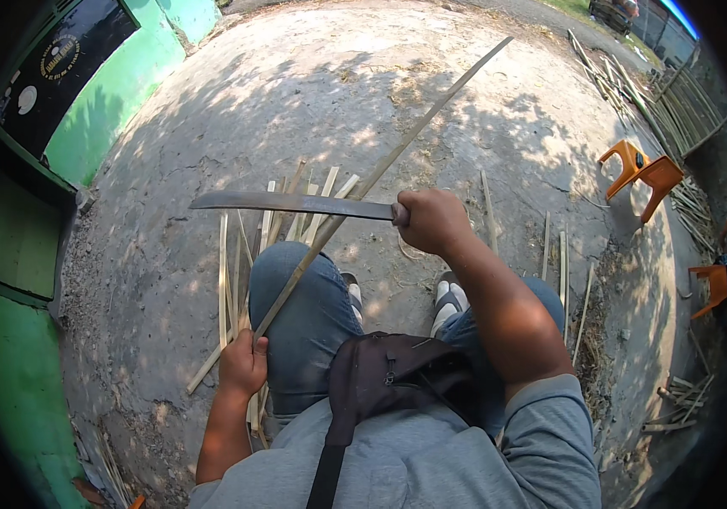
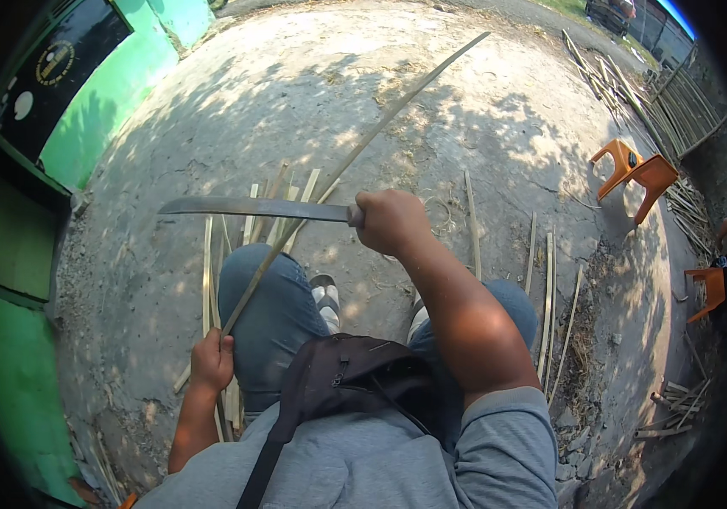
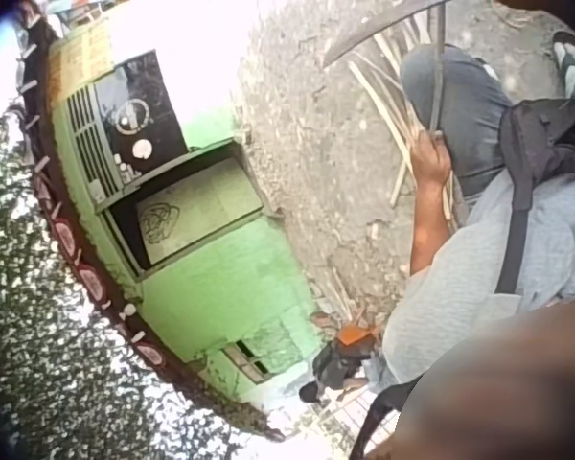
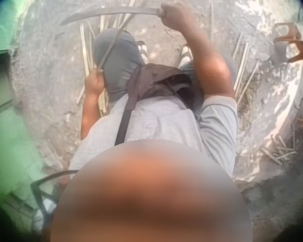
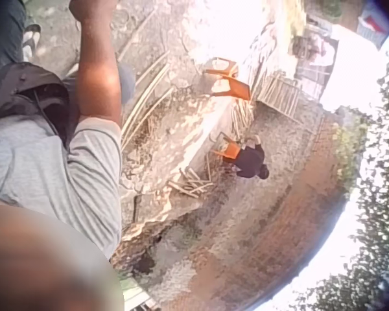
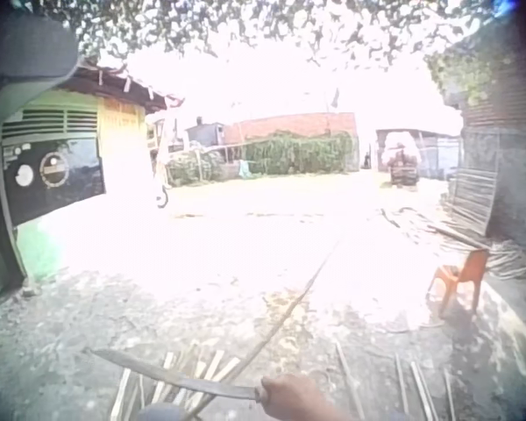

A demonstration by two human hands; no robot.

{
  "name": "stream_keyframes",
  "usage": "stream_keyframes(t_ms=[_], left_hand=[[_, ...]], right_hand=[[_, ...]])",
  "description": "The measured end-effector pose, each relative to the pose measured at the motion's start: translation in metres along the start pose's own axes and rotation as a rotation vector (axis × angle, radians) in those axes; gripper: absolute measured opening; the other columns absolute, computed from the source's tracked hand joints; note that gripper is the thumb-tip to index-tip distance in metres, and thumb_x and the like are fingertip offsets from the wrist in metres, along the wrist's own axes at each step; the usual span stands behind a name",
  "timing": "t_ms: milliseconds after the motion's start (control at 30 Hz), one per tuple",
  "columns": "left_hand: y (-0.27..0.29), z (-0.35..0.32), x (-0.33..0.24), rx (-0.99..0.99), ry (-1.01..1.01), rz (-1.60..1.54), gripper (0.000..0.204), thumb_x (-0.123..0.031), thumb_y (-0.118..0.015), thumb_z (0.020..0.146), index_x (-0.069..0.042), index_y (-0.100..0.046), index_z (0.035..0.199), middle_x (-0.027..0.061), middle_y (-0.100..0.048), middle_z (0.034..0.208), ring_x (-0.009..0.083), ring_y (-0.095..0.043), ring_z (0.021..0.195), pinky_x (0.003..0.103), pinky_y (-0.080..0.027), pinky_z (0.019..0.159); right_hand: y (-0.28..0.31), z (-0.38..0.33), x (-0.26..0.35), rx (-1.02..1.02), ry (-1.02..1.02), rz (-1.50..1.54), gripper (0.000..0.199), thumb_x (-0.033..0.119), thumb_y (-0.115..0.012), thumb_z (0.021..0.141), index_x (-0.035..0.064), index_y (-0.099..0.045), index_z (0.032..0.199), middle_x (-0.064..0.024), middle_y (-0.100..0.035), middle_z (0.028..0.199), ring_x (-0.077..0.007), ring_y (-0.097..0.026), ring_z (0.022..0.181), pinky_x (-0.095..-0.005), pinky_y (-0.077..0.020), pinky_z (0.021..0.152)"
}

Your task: The person trims long strips of bamboo using a machete while sitting in an outdoor yard.

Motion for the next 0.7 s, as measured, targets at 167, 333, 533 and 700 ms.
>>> stream_keyframes(t_ms=[167,333,533,700], left_hand=[[-0.002,0.0,0.003,0.013,0.028,0.029,0.05,-0.047,-0.056,0.108,-0.002,-0.051,0.085,0.0272,-0.059,0.07,0.0538,-0.062,0.073,0.056,-0.046,0.06],[-0.004,-0.002,0.009,0.02,0.005,-0.017,0.049,-0.046,-0.056,0.108,-0.002,-0.052,0.085,0.0273,-0.058,0.069,0.0543,-0.061,0.071,0.056,-0.045,0.059],[-0.001,-0.003,0.008,0.008,0.003,-0.025,0.049,-0.045,-0.056,0.108,-0.002,-0.052,0.085,0.0271,-0.058,0.069,0.0535,-0.06,0.071,0.056,-0.045,0.059],[-0.003,-0.002,0.005,0.002,0.022,-0.007,0.049,-0.045,-0.056,0.108,-0.002,-0.052,0.085,0.0266,-0.059,0.07,0.0531,-0.061,0.071,0.055,-0.045,0.059]], right_hand=[[-0.01,-0.002,-0.016,0.003,-0.064,0.066,0.021,0.028,-0.063,0.093,0.0103,-0.072,0.087,-0.0182,-0.07,0.08,-0.0422,-0.069,0.083,-0.0546,-0.0561,0.075],[-0.01,-0.01,0.015,0.003,0.077,0.053,0.017,0.027,-0.065,0.09,0.011,-0.07,0.086,-0.0169,-0.069,0.076,-0.0416,-0.07,0.078,-0.054,-0.0556,0.071],[-0.006,-0.004,0.022,0.093,0.123,-0.083,0.02,0.028,-0.065,0.092,0.0104,-0.069,0.083,-0.0162,-0.07,0.076,-0.0407,-0.071,0.079,-0.0534,-0.0562,0.072],[-0.005,0.0,-0.017,-0.027,-0.058,0.025,0.02,0.028,-0.063,0.092,0.0108,-0.072,0.087,-0.0191,-0.07,0.081,-0.0429,-0.069,0.082,-0.0546,-0.0561,0.076]])
Point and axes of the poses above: each hand's wrist, its own z-axis towards the middle knuckle, its own y-axis out of the back of the hand, x = y × z, the point moved 5 cm from there along z, towards the middle knuckle
